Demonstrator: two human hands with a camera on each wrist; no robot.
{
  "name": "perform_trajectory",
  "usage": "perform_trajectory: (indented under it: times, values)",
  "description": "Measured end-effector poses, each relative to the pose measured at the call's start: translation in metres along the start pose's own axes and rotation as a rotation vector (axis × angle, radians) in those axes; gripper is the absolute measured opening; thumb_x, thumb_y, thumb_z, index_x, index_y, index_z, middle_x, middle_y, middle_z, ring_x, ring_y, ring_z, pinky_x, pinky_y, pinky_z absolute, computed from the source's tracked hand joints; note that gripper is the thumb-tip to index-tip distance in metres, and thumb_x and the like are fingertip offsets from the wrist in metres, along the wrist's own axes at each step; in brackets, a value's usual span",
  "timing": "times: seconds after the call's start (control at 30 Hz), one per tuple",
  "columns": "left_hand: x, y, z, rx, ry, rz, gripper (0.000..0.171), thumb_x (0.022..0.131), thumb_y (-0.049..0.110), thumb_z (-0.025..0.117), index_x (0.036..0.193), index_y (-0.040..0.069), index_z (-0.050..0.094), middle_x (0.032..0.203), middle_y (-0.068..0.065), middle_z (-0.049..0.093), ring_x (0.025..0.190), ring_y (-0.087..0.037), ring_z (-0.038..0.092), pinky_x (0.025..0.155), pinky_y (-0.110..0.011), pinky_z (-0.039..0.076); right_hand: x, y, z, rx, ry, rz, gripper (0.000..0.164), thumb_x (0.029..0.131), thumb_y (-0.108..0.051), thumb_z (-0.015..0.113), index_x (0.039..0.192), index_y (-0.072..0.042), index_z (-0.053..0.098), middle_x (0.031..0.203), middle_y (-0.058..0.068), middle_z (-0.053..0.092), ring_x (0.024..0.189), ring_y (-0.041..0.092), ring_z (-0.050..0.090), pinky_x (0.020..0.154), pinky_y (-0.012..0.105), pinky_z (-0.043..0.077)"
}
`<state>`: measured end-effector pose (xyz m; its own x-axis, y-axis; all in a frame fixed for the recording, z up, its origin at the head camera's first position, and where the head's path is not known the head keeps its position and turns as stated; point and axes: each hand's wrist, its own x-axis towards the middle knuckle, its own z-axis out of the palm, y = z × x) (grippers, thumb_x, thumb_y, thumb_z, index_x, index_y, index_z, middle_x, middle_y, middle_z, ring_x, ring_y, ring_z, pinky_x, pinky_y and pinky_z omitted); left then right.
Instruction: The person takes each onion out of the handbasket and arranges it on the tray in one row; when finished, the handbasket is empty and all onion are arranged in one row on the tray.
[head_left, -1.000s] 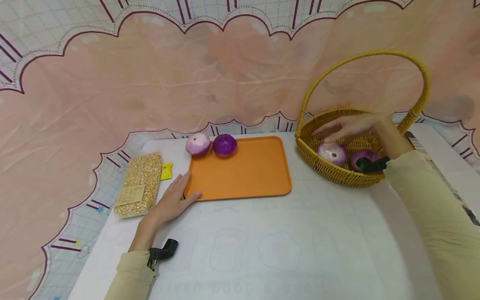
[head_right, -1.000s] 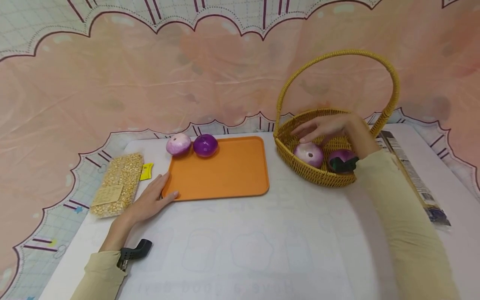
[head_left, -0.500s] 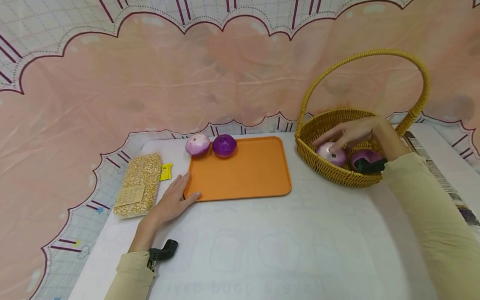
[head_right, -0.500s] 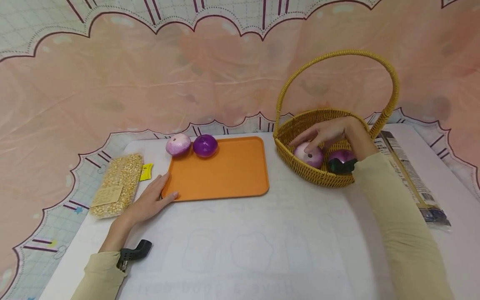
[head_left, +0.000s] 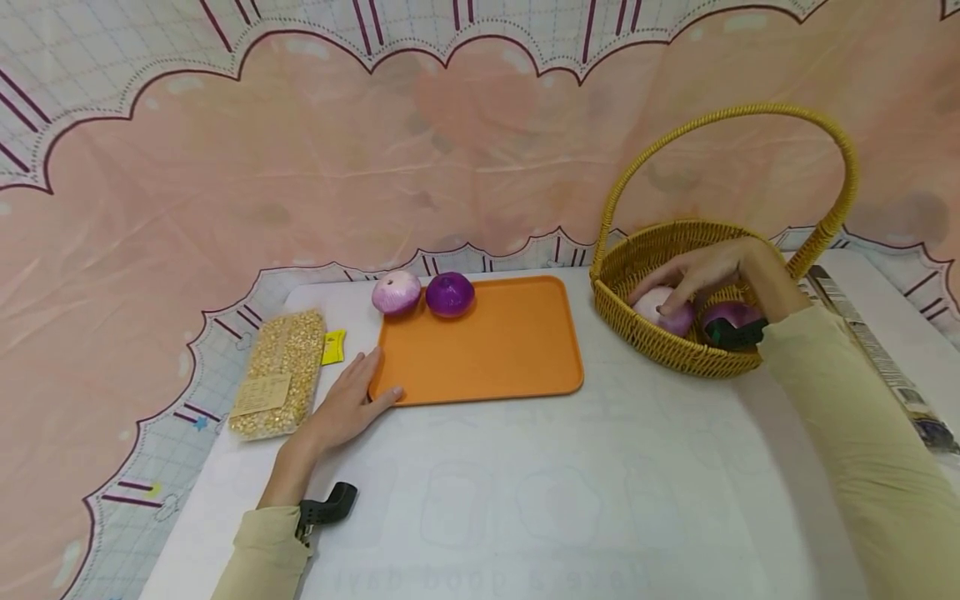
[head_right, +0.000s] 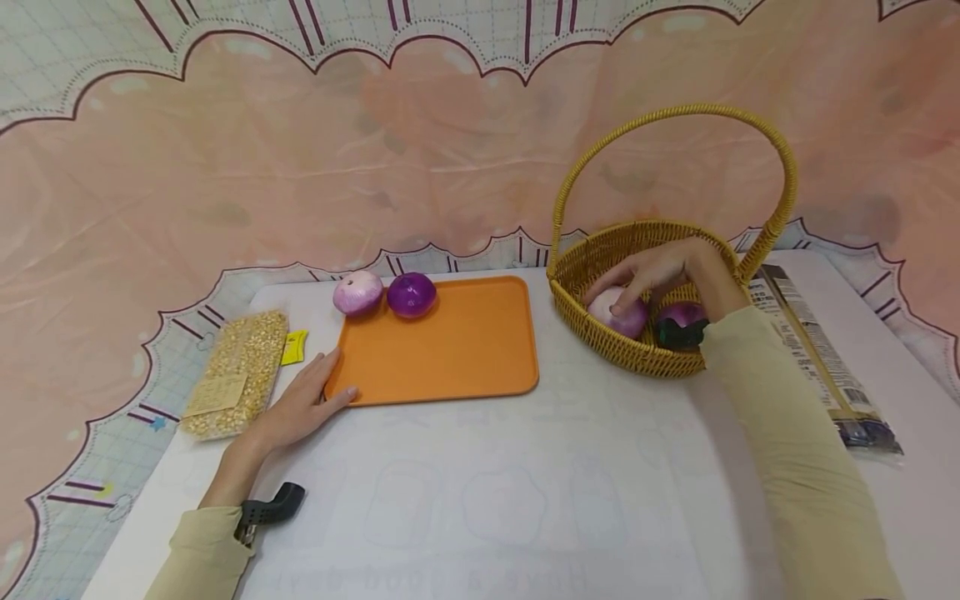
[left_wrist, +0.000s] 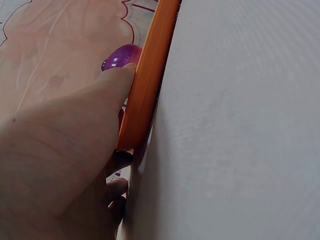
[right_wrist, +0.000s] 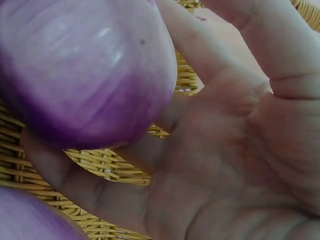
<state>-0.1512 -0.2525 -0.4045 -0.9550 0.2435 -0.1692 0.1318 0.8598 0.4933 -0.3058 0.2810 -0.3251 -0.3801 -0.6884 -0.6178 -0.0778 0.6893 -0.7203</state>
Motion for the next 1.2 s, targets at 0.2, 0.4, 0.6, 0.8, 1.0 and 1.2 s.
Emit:
perform_trajectory:
  times: [0.2, 0.4, 0.6, 0.8, 1.0, 1.2]
  values:
    - [0.001, -0.003, 0.002, -0.001, -0.006, -0.009, 0.089, 0.096, 0.057, 0.048, 0.156, 0.003, 0.009, 0.163, -0.018, 0.012, 0.151, -0.04, 0.005, 0.121, -0.059, 0.008, 0.004, 0.001, 0.0, 0.013, 0.007, -0.005, 0.064, 0.092, -0.023, 0.064, 0.147, -0.009, 0.036, 0.132, 0.014, 0.046, 0.115, 0.021, 0.049, 0.096, 0.032, 0.05]
    - [0.003, -0.003, 0.003, 0.001, -0.005, -0.012, 0.09, 0.095, 0.057, 0.048, 0.156, 0.003, 0.009, 0.163, -0.017, 0.013, 0.151, -0.039, 0.005, 0.122, -0.058, 0.009, 0.005, 0.001, 0.0, 0.022, 0.021, 0.031, 0.067, 0.09, -0.025, 0.065, 0.147, -0.014, 0.034, 0.136, 0.016, 0.038, 0.117, 0.024, 0.046, 0.097, 0.033, 0.048]
    - [0.002, -0.002, 0.002, 0.002, -0.008, -0.016, 0.09, 0.095, 0.057, 0.048, 0.156, 0.003, 0.009, 0.163, -0.017, 0.013, 0.151, -0.039, 0.005, 0.121, -0.059, 0.009, 0.003, 0.004, -0.003, -0.019, 0.096, -0.021, 0.066, 0.088, -0.024, 0.067, 0.145, -0.011, 0.038, 0.135, 0.017, 0.043, 0.115, 0.024, 0.048, 0.096, 0.032, 0.048]
    - [0.002, -0.002, 0.001, 0.005, -0.006, -0.011, 0.09, 0.095, 0.057, 0.048, 0.156, 0.003, 0.009, 0.163, -0.018, 0.013, 0.151, -0.04, 0.005, 0.121, -0.059, 0.009, -0.008, 0.008, -0.011, -0.081, 0.208, -0.086, 0.062, 0.09, -0.025, 0.062, 0.146, -0.011, 0.039, 0.135, 0.01, 0.048, 0.117, 0.017, 0.05, 0.098, 0.026, 0.047]
    - [0.003, -0.002, 0.001, 0.006, -0.01, -0.011, 0.09, 0.095, 0.058, 0.048, 0.156, 0.003, 0.009, 0.163, -0.017, 0.012, 0.151, -0.039, 0.005, 0.121, -0.059, 0.009, -0.021, 0.009, -0.013, 0.043, 0.247, -0.104, 0.056, 0.094, -0.025, 0.056, 0.146, -0.015, 0.038, 0.132, 0.003, 0.049, 0.117, 0.016, 0.051, 0.098, 0.027, 0.049]
    - [0.002, -0.001, -0.001, 0.01, -0.01, -0.012, 0.09, 0.096, 0.058, 0.047, 0.156, 0.003, 0.009, 0.163, -0.018, 0.012, 0.151, -0.04, 0.005, 0.121, -0.059, 0.009, -0.022, 0.006, -0.008, 0.179, 0.269, -0.061, 0.047, 0.099, -0.028, 0.05, 0.144, -0.018, 0.04, 0.13, 0.008, 0.044, 0.112, 0.024, 0.051, 0.093, 0.04, 0.054]
